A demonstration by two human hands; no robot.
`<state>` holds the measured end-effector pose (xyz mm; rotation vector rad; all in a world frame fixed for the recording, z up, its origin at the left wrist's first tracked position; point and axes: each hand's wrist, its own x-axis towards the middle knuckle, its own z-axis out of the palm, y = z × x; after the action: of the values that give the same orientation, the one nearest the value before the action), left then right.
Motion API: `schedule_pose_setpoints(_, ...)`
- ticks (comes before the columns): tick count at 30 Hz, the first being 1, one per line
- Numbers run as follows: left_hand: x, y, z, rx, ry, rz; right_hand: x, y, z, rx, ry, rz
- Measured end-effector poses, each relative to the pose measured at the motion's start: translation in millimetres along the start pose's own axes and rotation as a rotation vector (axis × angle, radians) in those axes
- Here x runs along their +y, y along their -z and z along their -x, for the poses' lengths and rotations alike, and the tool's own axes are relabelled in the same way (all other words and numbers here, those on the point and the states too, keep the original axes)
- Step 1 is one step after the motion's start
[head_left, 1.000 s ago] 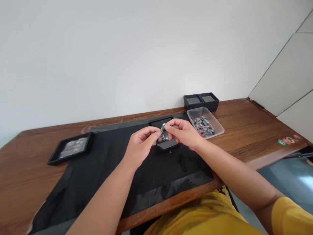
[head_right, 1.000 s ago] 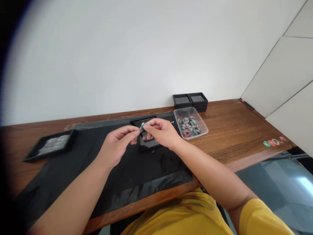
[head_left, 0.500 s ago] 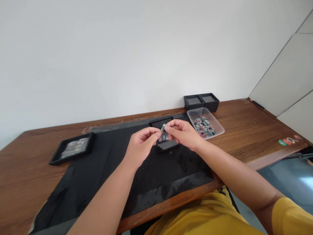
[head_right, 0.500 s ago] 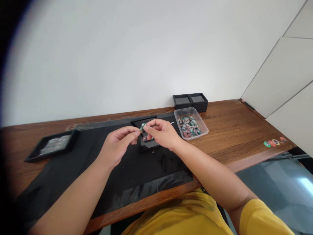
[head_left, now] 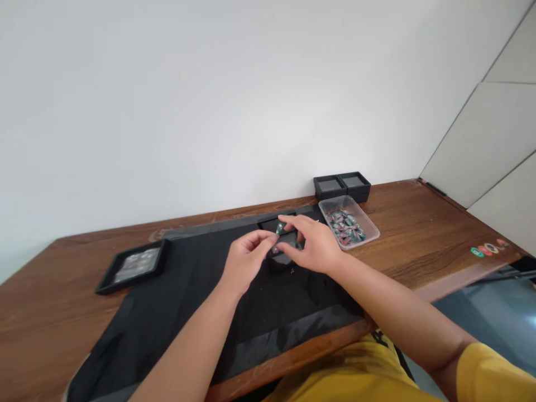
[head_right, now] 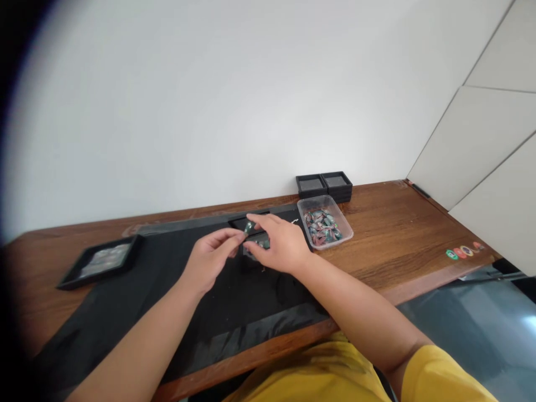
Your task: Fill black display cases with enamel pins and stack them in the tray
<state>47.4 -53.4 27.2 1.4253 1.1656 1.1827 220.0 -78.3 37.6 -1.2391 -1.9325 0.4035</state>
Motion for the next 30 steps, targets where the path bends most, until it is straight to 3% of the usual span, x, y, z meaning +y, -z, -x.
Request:
schedule_pose_setpoints(11,-1,-3.6,1,-0.078,-0.008,-0.019,3,-9,-2,-0.106,-0.028,-0.005)
schedule_pose_setpoints(17,-3,3.1,0,-0.051,-0.058,-0.121,0,17,-9,-0.094,-0.113,0.105)
schedule_pose_setpoints(19,-3,7.0,0,-0.017,-0.092,-0.203,-7,31,-10,-0.216,-0.156,0.181)
schedule_pose_setpoints(23,-4,14.6,-1,0.037,-0.155,-0.398,-23,44,-5,-0.732,-0.299,0.394)
schedule_pose_setpoints(25,-4,17.5,-1,0.057,-0.167,-0.459,-27,42,-2,-0.799,-0.317,0.512)
schedule_pose_setpoints(30,-7,21.4,-3,0.057,-0.153,-0.524,-29,33,4,-0.783,-0.308,0.599)
